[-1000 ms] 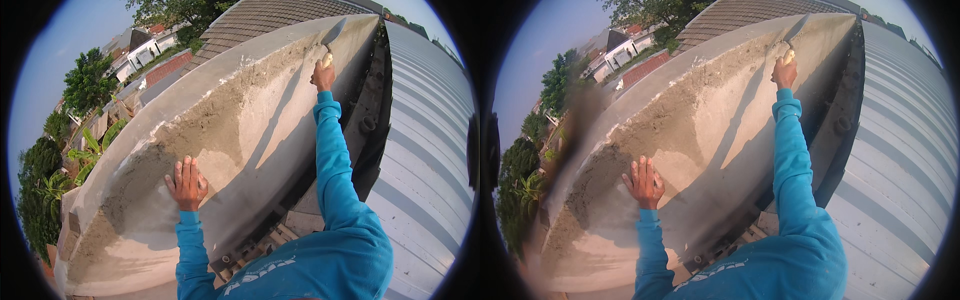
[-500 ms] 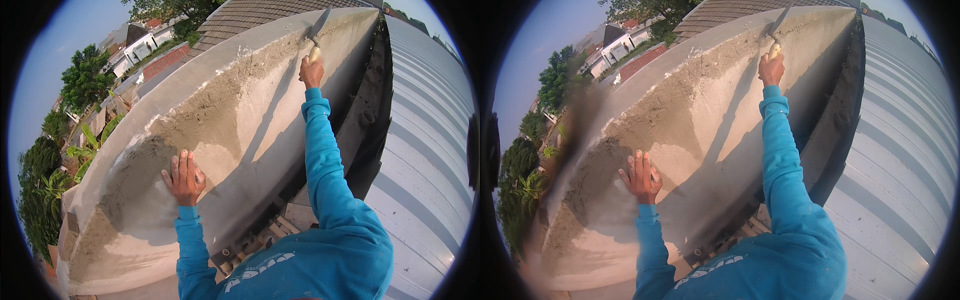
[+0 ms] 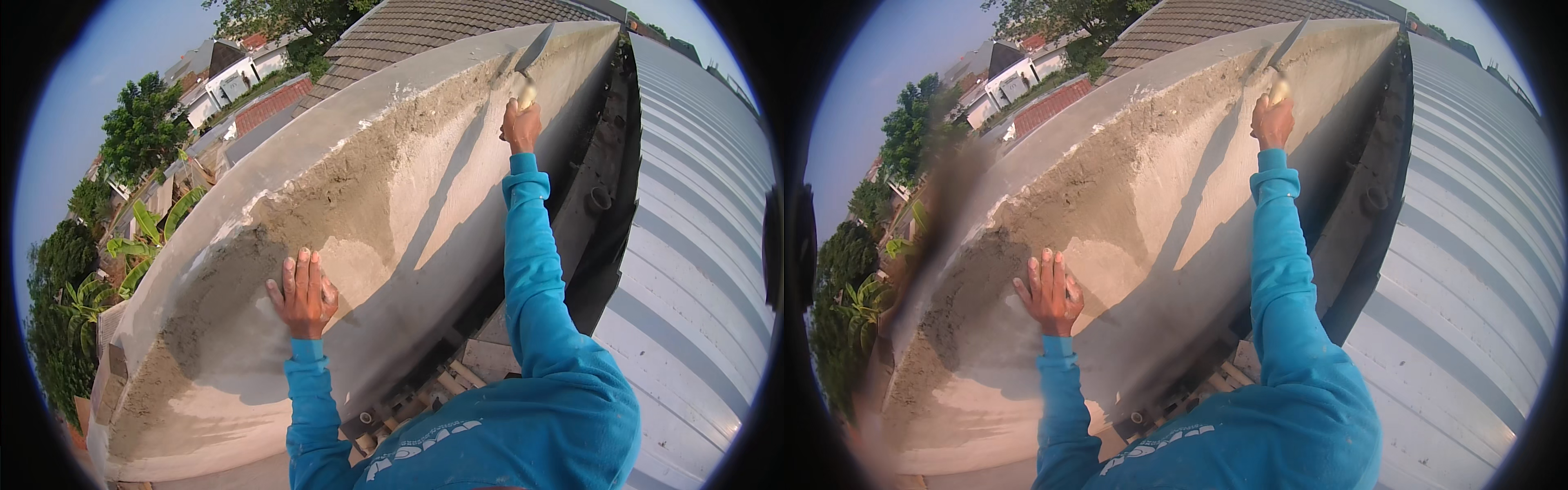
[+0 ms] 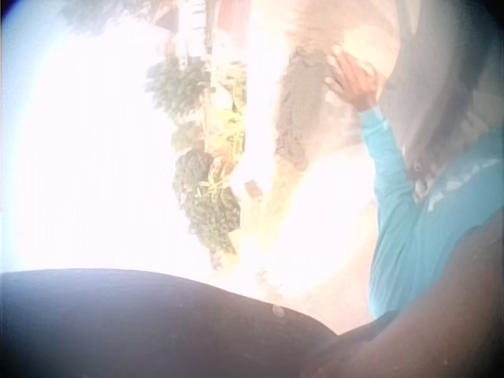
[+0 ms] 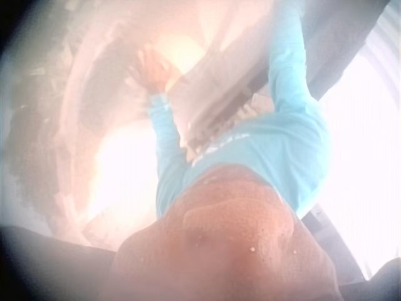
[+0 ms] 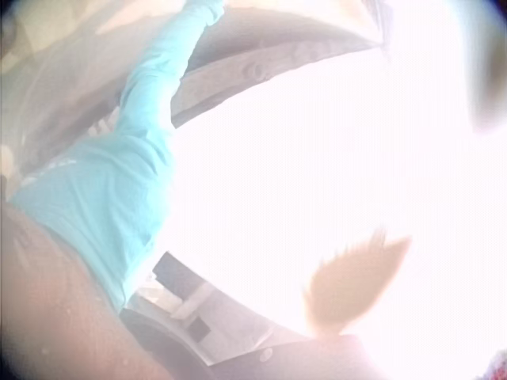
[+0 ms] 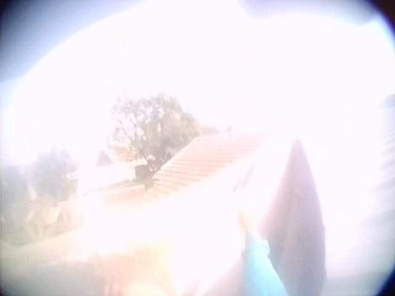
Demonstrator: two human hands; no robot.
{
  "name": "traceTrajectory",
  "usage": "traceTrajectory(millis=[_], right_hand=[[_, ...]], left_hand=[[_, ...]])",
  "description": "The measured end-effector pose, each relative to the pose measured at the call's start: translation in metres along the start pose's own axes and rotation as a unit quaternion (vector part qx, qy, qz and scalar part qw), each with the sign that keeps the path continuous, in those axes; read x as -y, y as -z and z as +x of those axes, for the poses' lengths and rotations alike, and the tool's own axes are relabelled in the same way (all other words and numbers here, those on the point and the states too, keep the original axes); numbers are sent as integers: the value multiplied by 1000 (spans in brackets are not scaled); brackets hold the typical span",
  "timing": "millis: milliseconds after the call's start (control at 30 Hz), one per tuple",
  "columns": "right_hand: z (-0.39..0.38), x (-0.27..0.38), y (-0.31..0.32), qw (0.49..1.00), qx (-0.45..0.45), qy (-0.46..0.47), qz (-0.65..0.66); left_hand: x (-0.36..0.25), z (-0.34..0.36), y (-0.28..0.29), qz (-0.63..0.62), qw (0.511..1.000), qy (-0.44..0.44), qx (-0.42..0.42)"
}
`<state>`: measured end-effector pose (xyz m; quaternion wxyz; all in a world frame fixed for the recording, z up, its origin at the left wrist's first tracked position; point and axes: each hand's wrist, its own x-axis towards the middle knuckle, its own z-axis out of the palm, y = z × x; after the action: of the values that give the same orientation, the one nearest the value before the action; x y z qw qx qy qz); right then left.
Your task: The person applies wet cement to a curved wall using a trowel, smoothing the surface repeatedly. They scoop cement from a bucket and spread it along the wall's edge, working methodically from one section to the next.
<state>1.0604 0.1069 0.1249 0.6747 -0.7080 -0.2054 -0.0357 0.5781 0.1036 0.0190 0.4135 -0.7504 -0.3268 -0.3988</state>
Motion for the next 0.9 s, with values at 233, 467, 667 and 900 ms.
traceTrajectory(millis=[233, 467, 667, 900], right_hand=[[38, -47, -4, 995, 58, -83, -19], [44, 13, 18, 990, -99, 62, 84], [140, -58, 19, 993, 71, -64, 71], [79, 15, -2, 985, -128, 42, 106]], left_hand=[[-6, 7, -3, -2, 1000, -1, 11], [-1, 3, 2, 0, 1000, -3, 0], [-11, 14, -11, -19, 999, -18, -20], [2, -2, 1, 9, 1000, -22, -4]])
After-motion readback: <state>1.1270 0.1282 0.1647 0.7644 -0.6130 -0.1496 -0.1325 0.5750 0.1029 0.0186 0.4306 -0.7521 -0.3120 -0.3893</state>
